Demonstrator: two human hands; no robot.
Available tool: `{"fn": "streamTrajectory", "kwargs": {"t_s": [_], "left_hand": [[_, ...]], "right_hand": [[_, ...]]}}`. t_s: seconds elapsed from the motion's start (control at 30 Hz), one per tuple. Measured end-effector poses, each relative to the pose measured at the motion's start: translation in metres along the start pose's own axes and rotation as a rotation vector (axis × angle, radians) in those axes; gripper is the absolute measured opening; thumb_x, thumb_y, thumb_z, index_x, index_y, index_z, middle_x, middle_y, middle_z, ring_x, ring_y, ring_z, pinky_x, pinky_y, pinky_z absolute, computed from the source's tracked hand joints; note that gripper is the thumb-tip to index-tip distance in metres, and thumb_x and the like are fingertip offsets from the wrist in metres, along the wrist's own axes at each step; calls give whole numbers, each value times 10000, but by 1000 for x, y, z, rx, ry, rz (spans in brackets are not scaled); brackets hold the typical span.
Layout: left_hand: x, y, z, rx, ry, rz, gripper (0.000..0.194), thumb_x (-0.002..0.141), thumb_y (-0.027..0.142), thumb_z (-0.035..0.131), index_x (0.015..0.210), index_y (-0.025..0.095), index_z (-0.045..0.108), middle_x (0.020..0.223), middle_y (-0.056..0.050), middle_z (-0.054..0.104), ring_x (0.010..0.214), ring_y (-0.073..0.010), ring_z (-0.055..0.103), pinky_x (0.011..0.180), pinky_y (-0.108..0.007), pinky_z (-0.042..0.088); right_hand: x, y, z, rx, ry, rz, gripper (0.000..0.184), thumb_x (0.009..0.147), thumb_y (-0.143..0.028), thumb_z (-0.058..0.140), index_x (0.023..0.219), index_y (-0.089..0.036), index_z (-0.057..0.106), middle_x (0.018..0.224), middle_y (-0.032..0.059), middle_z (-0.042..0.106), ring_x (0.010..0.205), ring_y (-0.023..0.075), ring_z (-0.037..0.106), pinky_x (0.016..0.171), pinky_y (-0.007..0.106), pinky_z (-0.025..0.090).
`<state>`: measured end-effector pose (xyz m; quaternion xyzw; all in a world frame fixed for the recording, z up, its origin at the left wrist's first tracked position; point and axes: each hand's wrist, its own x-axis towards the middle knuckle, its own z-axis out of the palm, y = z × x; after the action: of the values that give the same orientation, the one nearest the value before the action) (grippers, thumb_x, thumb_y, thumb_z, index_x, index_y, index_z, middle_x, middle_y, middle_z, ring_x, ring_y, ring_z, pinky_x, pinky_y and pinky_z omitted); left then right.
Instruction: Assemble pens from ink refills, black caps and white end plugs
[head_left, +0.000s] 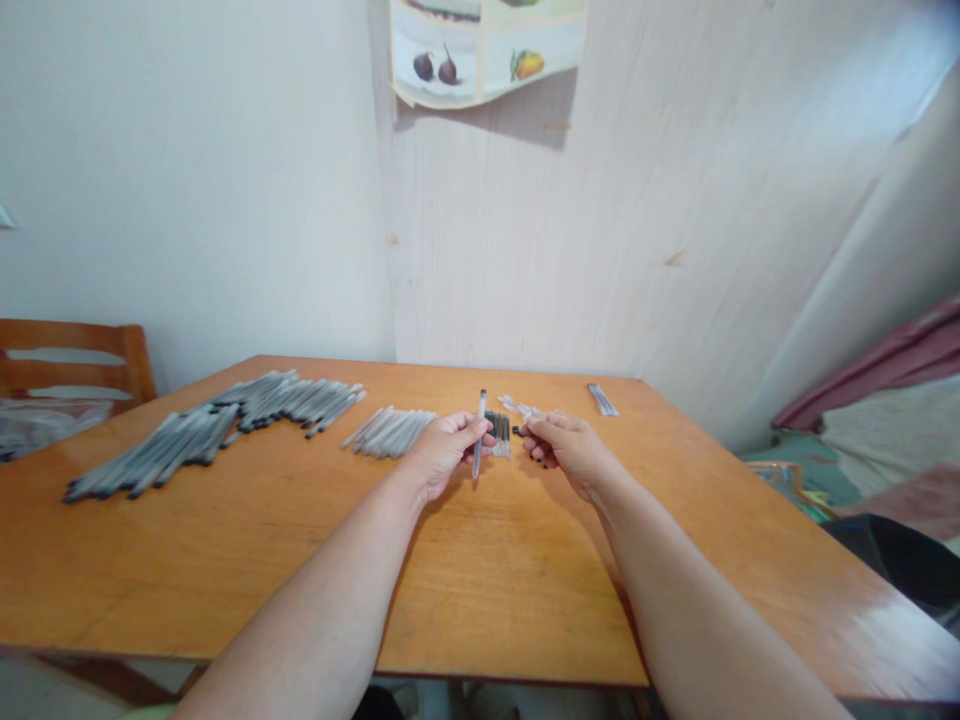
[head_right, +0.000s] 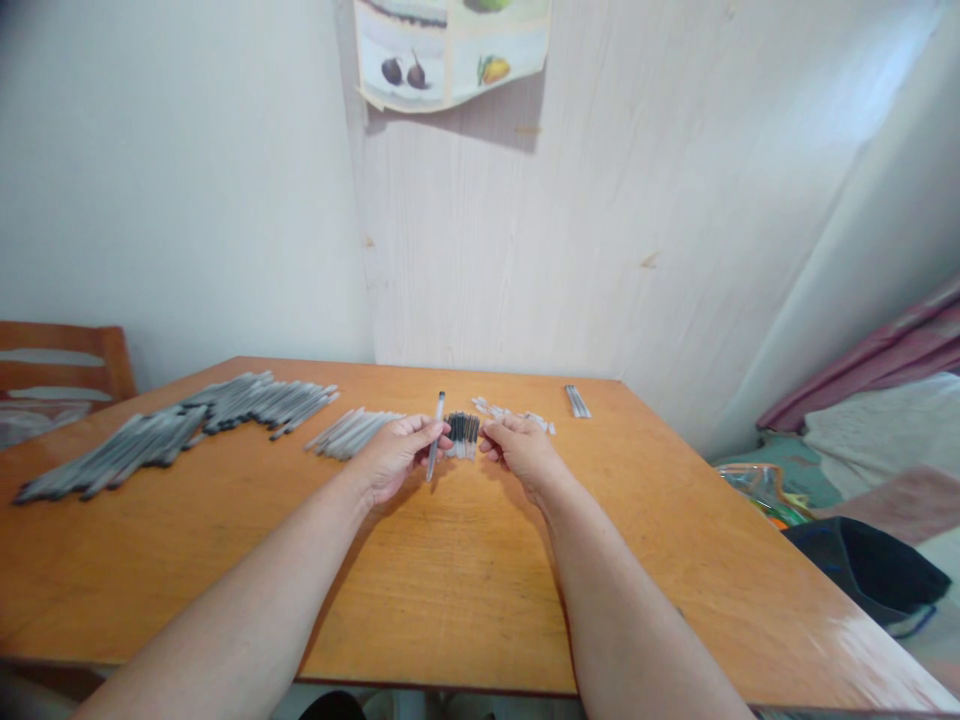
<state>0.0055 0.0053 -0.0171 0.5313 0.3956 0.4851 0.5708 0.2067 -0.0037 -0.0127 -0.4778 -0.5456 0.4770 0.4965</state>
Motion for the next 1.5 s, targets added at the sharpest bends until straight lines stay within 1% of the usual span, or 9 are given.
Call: {"fn": "streamTrajectory", "kwargs": {"t_s": [0.23, 0.33, 0.43, 0.53, 0.67, 0.83, 1.17, 1.37, 1.5], "left_hand": [[2, -1, -2, 11, 8, 4, 298, 774, 401, 716, 889, 131, 667, 782, -79, 702, 598, -91, 555, 526, -205, 349], [2, -1, -3, 2, 10, 6, 301, 765, 400, 725, 883, 130, 664, 779, -76, 699, 596, -93, 557, 520, -205, 351], [2, -2, -4, -12, 14, 2, 292, 767, 390, 724, 882, 130, 660, 781, -73, 695, 595, -93, 561, 518, -204, 355], [3, -1, -5, -16, 13, 2, 274, 776, 382, 717, 872, 132, 653, 784, -66, 691, 606, -92, 570, 519, -200, 357], [4, -1, -6, -12, 17, 4, 275, 767, 384, 729, 843, 133, 649, 782, -63, 688, 620, -94, 579, 524, -198, 359], [4, -1, -6, -18, 17, 7, 281, 757, 387, 738, 856, 138, 652, 782, -59, 687, 623, -93, 581, 522, -195, 355], [3, 0, -5, -15, 17, 6, 268, 763, 382, 726, 843, 141, 641, 773, -55, 686, 587, -87, 559, 521, -204, 354], [2, 1, -4, -4, 18, -5, 239, 801, 363, 687, 866, 138, 638, 776, -57, 687, 601, -88, 569, 522, -200, 359], [3, -1, -5, -14, 18, -11, 241, 800, 357, 689, 885, 136, 640, 786, -61, 690, 606, -86, 569, 519, -194, 355]], "right_hand": [[3, -1, -9, -117, 98, -20, 230, 760, -392, 613, 722, -165, 617, 619, 21, 618, 502, 99, 491, 459, 217, 320], [10, 7, -20, -303, 142, -48, 225, 769, -366, 568, 645, -177, 578, 584, 8, 587, 511, 110, 479, 498, 239, 342], [18, 14, -31, -585, 164, -102, 192, 738, -283, 550, 572, -185, 548, 549, -8, 544, 540, 120, 471, 523, 249, 324], [21, 16, -39, -786, 145, -123, 115, 678, -170, 539, 569, -179, 576, 585, -6, 565, 600, 129, 505, 551, 247, 317], [19, 15, -42, -905, 49, -90, 120, 628, -96, 536, 567, -177, 600, 588, -9, 568, 608, 131, 508, 553, 246, 304], [16, 20, -40, -968, -58, -41, 130, 635, -94, 558, 550, -182, 604, 550, -15, 552, 585, 133, 500, 539, 246, 299], [21, 31, -40, -1018, -112, -10, 96, 623, -98, 614, 584, -184, 599, 562, -26, 565, 600, 130, 517, 549, 234, 321], [17, 27, -38, -1029, -184, 16, 103, 609, -92, 614, 586, -187, 581, 549, -31, 549, 580, 123, 498, 534, 227, 323], [13, 23, -35, -1031, -191, 33, 126, 615, -105, 643, 563, -187, 562, 551, -24, 553, 572, 124, 488, 532, 229, 331]]}}
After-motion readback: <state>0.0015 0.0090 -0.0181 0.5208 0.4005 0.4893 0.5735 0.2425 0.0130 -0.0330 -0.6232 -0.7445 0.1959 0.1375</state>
